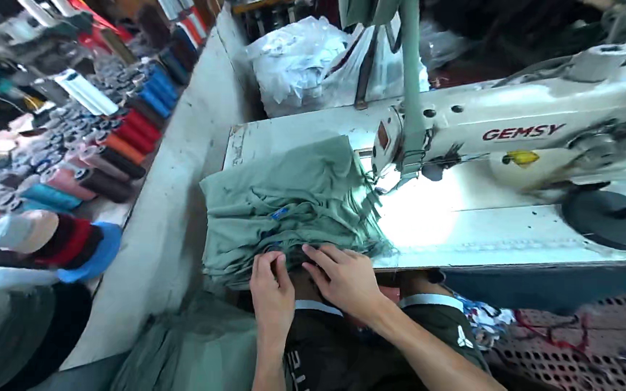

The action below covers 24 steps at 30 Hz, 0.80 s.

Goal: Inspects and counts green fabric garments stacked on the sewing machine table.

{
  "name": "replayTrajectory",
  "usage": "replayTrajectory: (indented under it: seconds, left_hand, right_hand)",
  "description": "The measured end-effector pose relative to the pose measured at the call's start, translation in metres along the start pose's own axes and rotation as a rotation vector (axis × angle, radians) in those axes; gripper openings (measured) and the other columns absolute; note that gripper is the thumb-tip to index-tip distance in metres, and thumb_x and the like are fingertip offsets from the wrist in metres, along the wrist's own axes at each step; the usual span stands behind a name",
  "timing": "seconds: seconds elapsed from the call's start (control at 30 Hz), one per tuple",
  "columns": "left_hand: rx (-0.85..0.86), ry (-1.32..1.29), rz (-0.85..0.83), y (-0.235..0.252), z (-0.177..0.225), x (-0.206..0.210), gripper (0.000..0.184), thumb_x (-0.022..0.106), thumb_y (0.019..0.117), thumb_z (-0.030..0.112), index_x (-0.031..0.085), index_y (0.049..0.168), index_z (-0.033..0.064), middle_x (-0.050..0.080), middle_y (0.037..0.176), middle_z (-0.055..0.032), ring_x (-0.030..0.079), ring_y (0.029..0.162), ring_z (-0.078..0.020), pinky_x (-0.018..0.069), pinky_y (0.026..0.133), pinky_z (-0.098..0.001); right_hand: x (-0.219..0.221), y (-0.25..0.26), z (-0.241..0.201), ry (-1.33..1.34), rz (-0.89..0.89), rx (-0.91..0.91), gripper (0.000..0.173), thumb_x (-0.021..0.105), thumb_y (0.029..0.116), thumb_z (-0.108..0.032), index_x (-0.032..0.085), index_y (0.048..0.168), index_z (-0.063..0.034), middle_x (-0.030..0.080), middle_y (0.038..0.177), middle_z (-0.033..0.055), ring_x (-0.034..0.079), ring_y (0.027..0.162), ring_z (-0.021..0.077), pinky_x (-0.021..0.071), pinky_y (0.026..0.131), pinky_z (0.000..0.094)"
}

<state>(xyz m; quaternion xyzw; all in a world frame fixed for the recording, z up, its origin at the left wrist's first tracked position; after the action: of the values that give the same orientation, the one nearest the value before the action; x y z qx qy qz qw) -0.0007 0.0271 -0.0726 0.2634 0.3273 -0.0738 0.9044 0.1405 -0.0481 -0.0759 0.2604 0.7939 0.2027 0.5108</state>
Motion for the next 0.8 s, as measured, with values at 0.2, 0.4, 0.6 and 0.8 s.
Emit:
replayTrajectory:
  seconds: [0.2,0.4,0.6,0.8]
  left_hand:
    - [0.026,-0.089,0.079,0.000,0.005,-0.017,0.018,0.069,0.0959,0.012,0.074,0.110,0.0017,0.072,0.099,-0.0060,0.071,0.082,-0.0049,0.0618,0.074,-0.0209]
    - [0.110,0.048,-0.018,0.006,0.018,0.003,0.022,0.069,0.0955,0.014,0.075,0.114,0.0039,0.074,0.098,-0.0074,0.072,0.086,-0.0094,0.0608,0.079,-0.0236]
    - [0.204,0.191,-0.077,0.020,0.016,0.026,0.016,0.066,0.0977,0.013,0.078,0.105,0.0058,0.072,0.098,-0.0096,0.072,0.088,-0.0174,0.0607,0.080,-0.0295]
    - [0.260,0.177,-0.054,0.016,0.016,0.020,0.019,0.057,0.1011,0.013,0.073,0.104,0.0027,0.068,0.098,-0.0122,0.069,0.089,-0.0194,0.0592,0.081,-0.0307]
  right_hand:
    - [-0.007,-0.001,0.007,0.002,0.014,0.045,0.032,0.060,0.1012,-0.037,0.075,0.123,-0.0186,0.071,0.089,0.0032,0.066,0.064,0.0179,0.0521,0.051,0.0342]
    - [-0.014,-0.013,0.020,0.040,0.009,0.102,0.033,0.061,0.1002,-0.038,0.075,0.123,-0.0178,0.071,0.090,0.0035,0.065,0.063,0.0173,0.0527,0.052,0.0345]
    - [-0.018,-0.015,0.024,0.041,-0.005,0.116,0.034,0.060,0.1006,-0.039,0.075,0.123,-0.0182,0.070,0.089,0.0023,0.065,0.063,0.0161,0.0520,0.051,0.0340]
    - [-0.017,-0.016,0.023,0.066,-0.005,0.118,0.034,0.061,0.0998,-0.039,0.075,0.123,-0.0190,0.071,0.090,0.0033,0.065,0.062,0.0174,0.0526,0.050,0.0358]
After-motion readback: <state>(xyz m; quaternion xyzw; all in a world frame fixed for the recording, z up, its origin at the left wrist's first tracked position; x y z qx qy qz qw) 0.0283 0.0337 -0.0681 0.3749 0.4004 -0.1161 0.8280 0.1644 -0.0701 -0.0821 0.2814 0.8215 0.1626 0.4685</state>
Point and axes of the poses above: each hand's wrist, its own y-axis towards the middle knuckle, its own x-axis out of the palm, z = x × y, the point moved 7 cm from there along y, towards the middle knuckle
